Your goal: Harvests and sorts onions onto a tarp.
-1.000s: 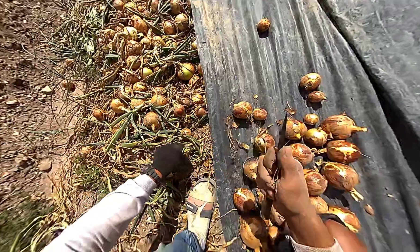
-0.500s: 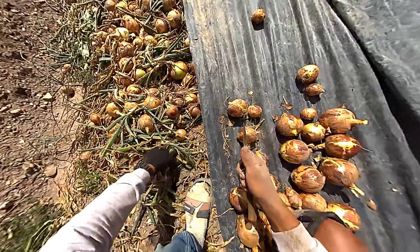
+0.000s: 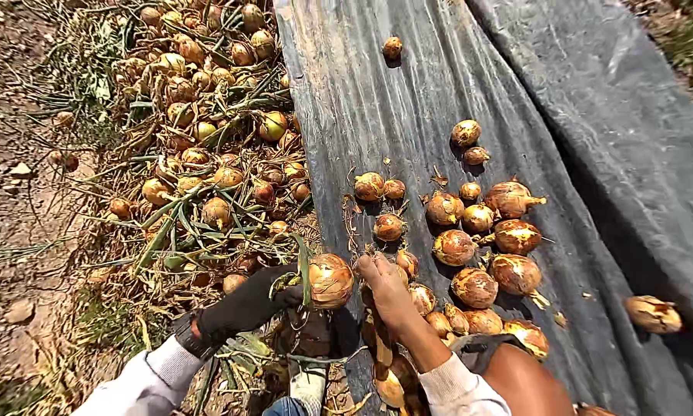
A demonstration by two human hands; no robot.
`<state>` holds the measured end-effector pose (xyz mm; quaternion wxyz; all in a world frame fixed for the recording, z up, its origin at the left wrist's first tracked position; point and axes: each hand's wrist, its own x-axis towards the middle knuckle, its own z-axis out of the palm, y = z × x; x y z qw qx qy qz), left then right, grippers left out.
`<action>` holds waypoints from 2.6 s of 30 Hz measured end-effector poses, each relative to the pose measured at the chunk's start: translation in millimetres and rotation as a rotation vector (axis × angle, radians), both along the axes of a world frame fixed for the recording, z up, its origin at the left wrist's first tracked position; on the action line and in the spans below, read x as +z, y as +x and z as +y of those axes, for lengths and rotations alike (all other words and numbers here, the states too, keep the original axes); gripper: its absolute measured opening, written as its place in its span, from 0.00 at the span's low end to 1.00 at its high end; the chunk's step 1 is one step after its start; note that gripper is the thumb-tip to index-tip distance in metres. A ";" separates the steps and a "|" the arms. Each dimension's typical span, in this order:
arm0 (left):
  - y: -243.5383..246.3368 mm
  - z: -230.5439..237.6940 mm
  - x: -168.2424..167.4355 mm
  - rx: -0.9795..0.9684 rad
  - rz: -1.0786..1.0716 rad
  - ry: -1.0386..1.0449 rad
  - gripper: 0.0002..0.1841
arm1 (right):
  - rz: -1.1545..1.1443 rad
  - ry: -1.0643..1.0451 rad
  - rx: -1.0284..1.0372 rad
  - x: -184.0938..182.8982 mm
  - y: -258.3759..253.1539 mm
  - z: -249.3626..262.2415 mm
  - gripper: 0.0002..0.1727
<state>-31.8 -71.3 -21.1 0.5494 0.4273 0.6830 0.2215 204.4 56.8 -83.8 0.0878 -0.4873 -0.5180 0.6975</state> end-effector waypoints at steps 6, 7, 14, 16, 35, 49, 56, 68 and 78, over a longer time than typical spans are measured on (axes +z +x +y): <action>26.0 -22.3 12.1 0.504 -0.461 0.079 0.14 | 0.198 0.027 0.146 3.3 -6.3 -14.0 0.74; 23.8 -16.2 17.7 0.545 -0.421 0.095 0.14 | 0.256 0.041 0.136 3.1 -7.0 -13.9 0.71; 15.3 13.1 29.4 0.536 -0.284 -0.046 0.08 | 0.401 0.022 0.071 17.8 -8.2 -5.5 0.46; 11.6 12.9 24.6 0.391 -0.290 -0.085 0.10 | 0.382 0.017 0.073 16.0 -6.6 -4.2 0.41; 31.4 41.9 -8.8 -0.778 0.419 -0.014 0.15 | 0.012 0.079 0.137 -12.5 -14.7 -35.0 0.26; -57.8 97.2 -101.2 -0.346 0.986 -0.494 0.23 | -0.008 0.191 -0.142 -18.6 8.5 32.0 0.36; -38.5 89.9 -47.5 -0.130 0.385 -0.073 0.30 | -0.120 0.142 0.035 1.5 -7.1 17.9 0.42; -0.8 46.2 22.7 -0.194 -0.240 -0.293 0.25 | 0.247 0.106 0.227 5.6 -4.1 1.5 0.32; -22.9 83.8 -4.2 -0.248 0.793 0.219 0.21 | 0.131 0.061 0.128 -6.0 -9.7 2.1 0.35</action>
